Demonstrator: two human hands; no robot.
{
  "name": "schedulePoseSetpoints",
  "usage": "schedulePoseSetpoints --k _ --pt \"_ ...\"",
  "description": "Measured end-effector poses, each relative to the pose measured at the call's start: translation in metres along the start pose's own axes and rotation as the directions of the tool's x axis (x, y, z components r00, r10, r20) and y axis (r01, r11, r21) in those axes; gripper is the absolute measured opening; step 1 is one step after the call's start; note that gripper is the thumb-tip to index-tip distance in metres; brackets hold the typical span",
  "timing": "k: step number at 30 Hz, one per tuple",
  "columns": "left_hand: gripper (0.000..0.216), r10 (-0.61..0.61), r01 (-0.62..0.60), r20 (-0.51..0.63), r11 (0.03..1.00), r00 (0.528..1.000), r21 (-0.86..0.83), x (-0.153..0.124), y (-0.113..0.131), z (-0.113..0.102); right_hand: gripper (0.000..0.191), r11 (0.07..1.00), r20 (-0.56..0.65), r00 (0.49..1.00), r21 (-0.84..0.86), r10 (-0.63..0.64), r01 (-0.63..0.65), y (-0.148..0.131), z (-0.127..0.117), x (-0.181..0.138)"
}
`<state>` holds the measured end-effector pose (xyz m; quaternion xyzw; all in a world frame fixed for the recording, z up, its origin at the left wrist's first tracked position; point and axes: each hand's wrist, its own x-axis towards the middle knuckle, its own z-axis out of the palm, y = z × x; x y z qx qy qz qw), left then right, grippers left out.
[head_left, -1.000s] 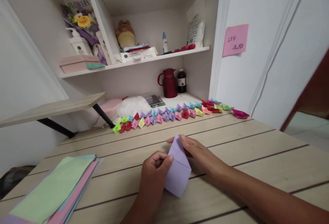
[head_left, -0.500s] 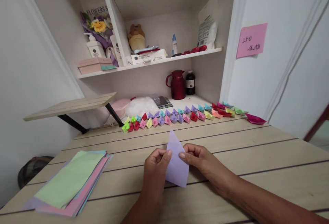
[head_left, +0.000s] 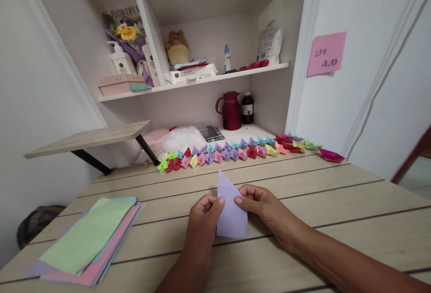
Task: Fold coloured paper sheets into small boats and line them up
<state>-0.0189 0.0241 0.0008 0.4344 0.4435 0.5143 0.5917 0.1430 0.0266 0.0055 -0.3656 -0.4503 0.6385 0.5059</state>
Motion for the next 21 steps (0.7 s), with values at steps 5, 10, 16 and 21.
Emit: schedulePoseSetpoints --k 5,10,16,21 --pt "0.035 -0.019 0.019 0.011 1.000 1.000 0.014 0.004 0.000 -0.001 0.039 1.000 0.008 1.000 -0.009 -0.003 0.003 0.001 0.001 0.001" --pt "0.041 -0.014 0.014 0.007 1.000 1.000 0.024 0.011 -0.008 -0.005 0.040 1.000 0.022 1.000 0.001 0.002 -0.002 0.001 0.002 0.000" --pt "0.043 -0.023 0.023 0.012 0.999 1.000 0.029 0.015 -0.016 -0.008 0.041 1.000 0.026 1.000 -0.003 0.003 -0.003 0.002 0.001 0.001" --pt "0.051 0.044 -0.042 0.031 0.997 0.999 -0.066 0.011 -0.010 -0.004 0.042 0.999 0.055 0.998 -0.025 0.025 -0.023 0.004 0.002 0.001"
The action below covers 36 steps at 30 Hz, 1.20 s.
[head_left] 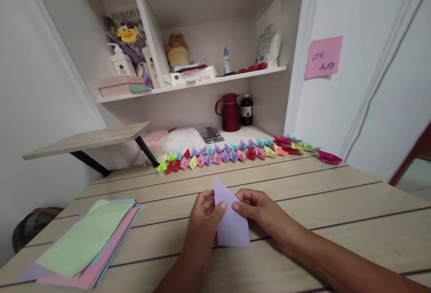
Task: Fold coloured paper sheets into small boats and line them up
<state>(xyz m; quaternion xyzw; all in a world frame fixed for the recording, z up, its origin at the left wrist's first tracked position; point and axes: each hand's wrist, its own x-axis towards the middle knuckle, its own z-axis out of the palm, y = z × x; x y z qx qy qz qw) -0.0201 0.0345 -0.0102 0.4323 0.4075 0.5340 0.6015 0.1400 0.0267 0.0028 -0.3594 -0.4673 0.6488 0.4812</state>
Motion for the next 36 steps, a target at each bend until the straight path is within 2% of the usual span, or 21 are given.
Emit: schedulePoseSetpoints --k 2,7,13,16,19,22,24,26,27,28,29,30,31,32,33,34,35,36 --pt "0.050 -0.015 0.015 -0.003 0.999 1.000 -0.029 -0.002 0.003 0.001 0.042 1.000 0.003 1.000 -0.010 0.018 -0.018 -0.001 0.001 0.000" --pt "0.031 -0.109 0.106 -0.065 0.993 0.992 -0.043 -0.005 0.004 0.000 0.042 1.000 0.008 1.000 -0.020 0.019 -0.018 -0.003 0.003 -0.003" --pt "0.032 -0.072 0.056 -0.129 0.990 0.989 -0.127 -0.006 0.007 0.002 0.037 1.000 0.005 1.000 0.003 -0.017 0.017 -0.003 0.004 -0.005" --pt "0.031 -0.076 0.063 -0.101 0.990 0.992 -0.127 -0.008 0.007 0.003 0.038 1.000 -0.009 1.000 -0.009 -0.015 0.015 -0.002 0.005 -0.005" --pt "0.029 -0.073 0.070 -0.023 0.991 0.997 -0.112 -0.008 0.003 0.005 0.038 1.000 -0.045 0.999 -0.012 0.000 -0.001 0.000 0.006 -0.003" --pt "0.030 -0.036 0.036 0.010 0.996 0.999 -0.084 -0.005 -0.001 0.005 0.041 1.000 -0.089 0.996 -0.017 0.011 -0.013 0.001 0.001 0.001" --pt "0.029 -0.019 0.017 -0.037 0.998 0.999 -0.061 -0.004 0.001 0.003 0.040 0.999 -0.122 0.992 -0.054 -0.006 0.000 -0.002 -0.009 0.004" --pt "0.028 -0.011 0.004 -0.139 0.999 0.990 -0.050 -0.003 0.007 -0.001 0.034 0.980 -0.211 0.974 -0.195 -0.078 0.037 -0.011 -0.026 0.007" --pt "0.026 0.002 -0.011 -0.208 0.999 0.978 -0.046 -0.002 0.012 -0.004 0.030 0.940 -0.289 0.943 -0.337 -0.166 0.063 -0.018 -0.035 0.008" --pt "0.024 0.015 -0.024 -0.276 0.999 0.961 -0.029 -0.002 0.017 -0.008 0.025 0.837 -0.326 0.892 -0.538 -0.313 0.098 -0.024 -0.044 0.009" --pt "0.021 0.059 -0.059 -0.341 0.998 0.938 0.011 -0.001 0.022 -0.012 0.020 0.653 -0.302 0.803 -0.745 -0.513 0.136 -0.031 -0.051 0.010" --pt "0.019 0.137 -0.111 -0.397 0.990 0.908 0.088 -0.001 0.027 -0.016 0.013 0.428 -0.194 0.726 -0.891 -0.660 0.150 -0.036 -0.057 0.010" --pt "0.017 0.227 -0.159 -0.413 0.968 0.882 0.194 0.000 0.032 -0.019 0.008 0.203 -0.064 0.661 -0.970 -0.748 0.136 -0.039 -0.059 0.010" --pt "0.015 0.323 -0.201 -0.402 0.927 0.857 0.315 0.000 0.035 -0.021 0.008 0.003 0.080 0.652 -0.992 -0.754 0.125 -0.039 -0.058 0.010" --pt "0.015 0.421 -0.248 -0.362 0.865 0.832 0.436 0.000 0.037 -0.022 0.012 -0.161 0.212 0.678 -0.977 -0.704 0.138 -0.038 -0.055 0.010" --pt "0.017 0.505 -0.290 -0.294 0.785 0.811 0.548 0.000 0.037 -0.022 0.016 -0.287 0.321 0.720 -0.942 -0.615 0.175 -0.034 -0.050 0.010" --pt "0.021 0.566 -0.324 -0.207 0.693 0.798 0.644 0.000 0.037 -0.021 0.017 -0.375 0.420 0.757 -0.893 -0.500 0.248 -0.029 -0.044 0.010" --pt "0.026 0.595 -0.350 -0.105 0.596 0.797 0.722 -0.002 0.035 -0.019 0.018 -0.430 0.482 0.769 -0.852 -0.419 0.300 -0.024 -0.038 0.010"
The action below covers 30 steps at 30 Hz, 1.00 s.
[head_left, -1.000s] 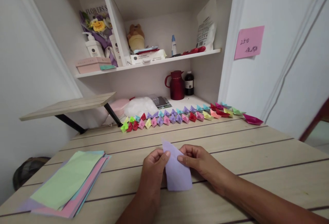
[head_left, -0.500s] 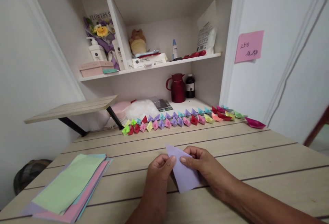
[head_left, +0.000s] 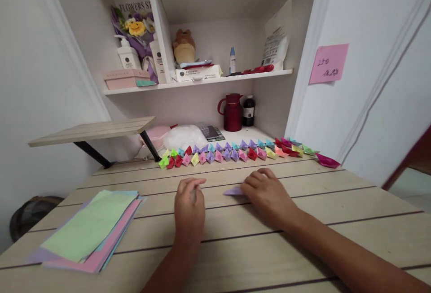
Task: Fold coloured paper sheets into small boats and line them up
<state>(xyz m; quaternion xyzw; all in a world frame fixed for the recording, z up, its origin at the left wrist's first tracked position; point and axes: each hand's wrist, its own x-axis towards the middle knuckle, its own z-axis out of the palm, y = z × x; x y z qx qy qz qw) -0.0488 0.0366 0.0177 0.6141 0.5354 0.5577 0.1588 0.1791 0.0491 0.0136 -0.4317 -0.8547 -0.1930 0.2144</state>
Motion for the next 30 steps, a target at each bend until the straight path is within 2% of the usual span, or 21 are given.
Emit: schedulePoseSetpoints --k 2,4,6,9,12,15,18,20,23,26,28,30 --pt "0.035 0.114 -0.143 0.179 0.977 0.977 0.161 -0.007 0.001 0.005 0.018 0.996 0.049 0.995 -0.022 -0.084 0.085 -0.012 0.007 0.000" --pt "0.042 0.147 -0.260 0.381 0.929 0.913 0.265 -0.015 -0.001 0.011 0.019 0.993 0.064 0.992 -0.031 -0.110 0.112 -0.020 0.011 0.000" --pt "0.045 0.150 -0.352 0.537 0.888 0.830 0.296 -0.021 -0.004 0.016 0.020 0.993 0.079 0.990 -0.016 -0.119 0.121 -0.023 0.012 0.000" --pt "0.045 0.096 -0.383 0.665 0.874 0.740 0.300 -0.027 -0.009 0.019 0.021 0.994 0.108 0.988 0.046 -0.106 0.102 -0.025 0.009 -0.001" --pt "0.045 0.048 -0.381 0.722 0.872 0.690 0.307 -0.025 -0.013 0.016 0.018 0.978 0.168 0.984 0.210 -0.056 0.019 -0.020 0.007 -0.003" --pt "0.052 0.075 -0.440 0.767 0.853 0.638 0.282 -0.021 -0.015 0.011 0.044 0.894 0.239 0.971 0.441 -0.031 -0.081 -0.004 0.004 -0.008" --pt "0.055 0.093 -0.488 0.801 0.833 0.591 0.263 -0.018 -0.015 0.006 0.050 0.796 0.303 0.952 0.585 -0.039 -0.154 0.014 0.000 -0.012" --pt "0.050 0.113 -0.513 0.799 0.817 0.590 0.263 -0.018 -0.012 0.005 0.046 0.761 0.327 0.942 0.629 -0.070 -0.161 0.020 -0.003 -0.012" --pt "0.040 0.196 -0.570 0.771 0.783 0.606 0.248 -0.022 -0.004 0.008 0.043 0.769 0.319 0.942 0.626 -0.104 -0.127 0.021 -0.007 -0.010" --pt "0.040 0.250 -0.617 0.803 0.767 0.541 0.176 -0.027 0.004 0.012 0.047 0.785 0.315 0.940 0.612 -0.129 -0.097 0.020 -0.011 -0.010" --pt "0.042 0.209 -0.602 0.847 0.784 0.489 0.154 -0.027 0.005 0.013 0.045 0.768 0.328 0.934 0.632 -0.144 -0.103 0.022 -0.013 -0.011" --pt "0.044 0.159 -0.575 0.869 0.801 0.469 0.164 -0.027 0.006 0.012 0.036 0.725 0.352 0.924 0.675 -0.153 -0.137 0.026 -0.014 -0.013"
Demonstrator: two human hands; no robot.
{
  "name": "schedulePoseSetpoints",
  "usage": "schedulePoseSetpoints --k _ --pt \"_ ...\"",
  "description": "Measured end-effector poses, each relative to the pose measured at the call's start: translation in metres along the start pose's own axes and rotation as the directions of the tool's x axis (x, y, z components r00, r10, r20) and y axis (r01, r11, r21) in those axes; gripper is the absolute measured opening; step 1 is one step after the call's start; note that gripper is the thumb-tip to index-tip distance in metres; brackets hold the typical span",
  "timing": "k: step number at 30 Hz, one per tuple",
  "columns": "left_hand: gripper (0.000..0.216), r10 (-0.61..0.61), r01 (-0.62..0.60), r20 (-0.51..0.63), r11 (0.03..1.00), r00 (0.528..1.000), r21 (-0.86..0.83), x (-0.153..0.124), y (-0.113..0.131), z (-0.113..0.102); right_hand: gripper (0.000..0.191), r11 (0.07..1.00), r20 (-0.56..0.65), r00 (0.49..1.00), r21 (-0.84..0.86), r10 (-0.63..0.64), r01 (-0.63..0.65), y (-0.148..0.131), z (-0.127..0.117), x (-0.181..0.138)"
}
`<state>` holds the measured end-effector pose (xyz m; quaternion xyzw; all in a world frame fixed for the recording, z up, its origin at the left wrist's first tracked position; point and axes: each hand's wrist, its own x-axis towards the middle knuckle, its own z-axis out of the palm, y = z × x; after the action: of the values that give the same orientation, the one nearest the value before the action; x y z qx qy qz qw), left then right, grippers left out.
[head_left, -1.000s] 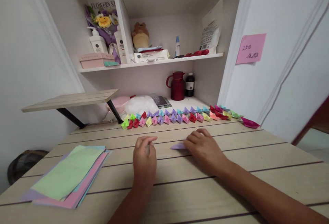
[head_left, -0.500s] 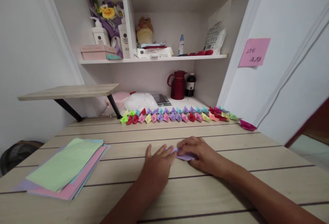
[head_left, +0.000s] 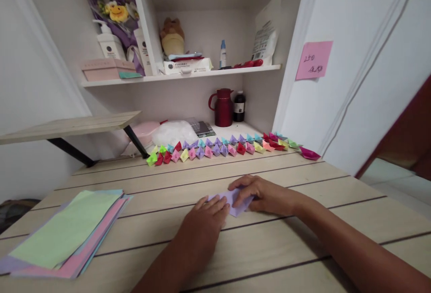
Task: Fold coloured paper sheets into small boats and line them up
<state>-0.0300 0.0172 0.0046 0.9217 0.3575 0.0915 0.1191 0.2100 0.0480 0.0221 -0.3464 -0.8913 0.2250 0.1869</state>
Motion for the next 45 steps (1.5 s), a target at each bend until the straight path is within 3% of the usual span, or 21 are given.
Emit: schedulePoseSetpoints --k 4,7,12,28,33,37,40,43,45 --pt "0.052 -0.006 0.006 0.085 1.000 0.996 -0.004 -0.001 -0.002 -0.006 0.016 0.996 -0.025 0.999 0.089 0.025 -0.022 0.009 0.000 0.001" --pt "0.063 -0.018 0.017 0.142 1.000 0.990 0.006 -0.003 -0.001 -0.012 0.015 0.990 -0.082 0.996 0.138 0.037 -0.026 0.014 0.004 0.005" --pt "0.064 -0.063 0.061 0.131 0.998 0.989 0.015 -0.007 0.002 -0.018 0.021 0.969 -0.145 0.983 0.235 0.114 -0.078 0.015 0.013 0.009" --pt "0.066 0.015 -0.014 0.033 1.000 0.999 -0.015 -0.011 -0.014 -0.008 0.027 0.946 -0.254 0.927 -0.104 0.274 -0.308 0.016 0.033 0.026" --pt "0.068 0.028 -0.029 -0.063 1.000 0.998 -0.007 -0.007 -0.017 -0.004 0.022 0.923 -0.242 0.923 -0.171 0.299 -0.344 0.016 0.032 0.030" --pt "0.077 0.085 -0.086 0.040 0.996 0.996 0.024 -0.004 -0.012 -0.006 0.016 0.918 -0.248 0.920 -0.181 0.304 -0.352 0.017 0.033 0.031" --pt "0.072 0.057 -0.063 0.120 0.997 0.991 0.041 -0.003 -0.009 -0.007 0.023 0.901 -0.287 0.903 -0.203 0.321 -0.384 0.021 0.030 0.026" --pt "0.068 0.037 -0.045 0.133 0.997 0.990 0.062 -0.003 -0.008 -0.007 0.032 0.863 -0.386 0.853 -0.220 0.350 -0.454 0.030 0.022 0.018" --pt "0.064 0.029 -0.037 0.130 0.997 0.991 0.065 -0.002 -0.007 -0.008 0.027 0.842 -0.461 0.809 -0.207 0.365 -0.498 0.034 0.015 0.011"
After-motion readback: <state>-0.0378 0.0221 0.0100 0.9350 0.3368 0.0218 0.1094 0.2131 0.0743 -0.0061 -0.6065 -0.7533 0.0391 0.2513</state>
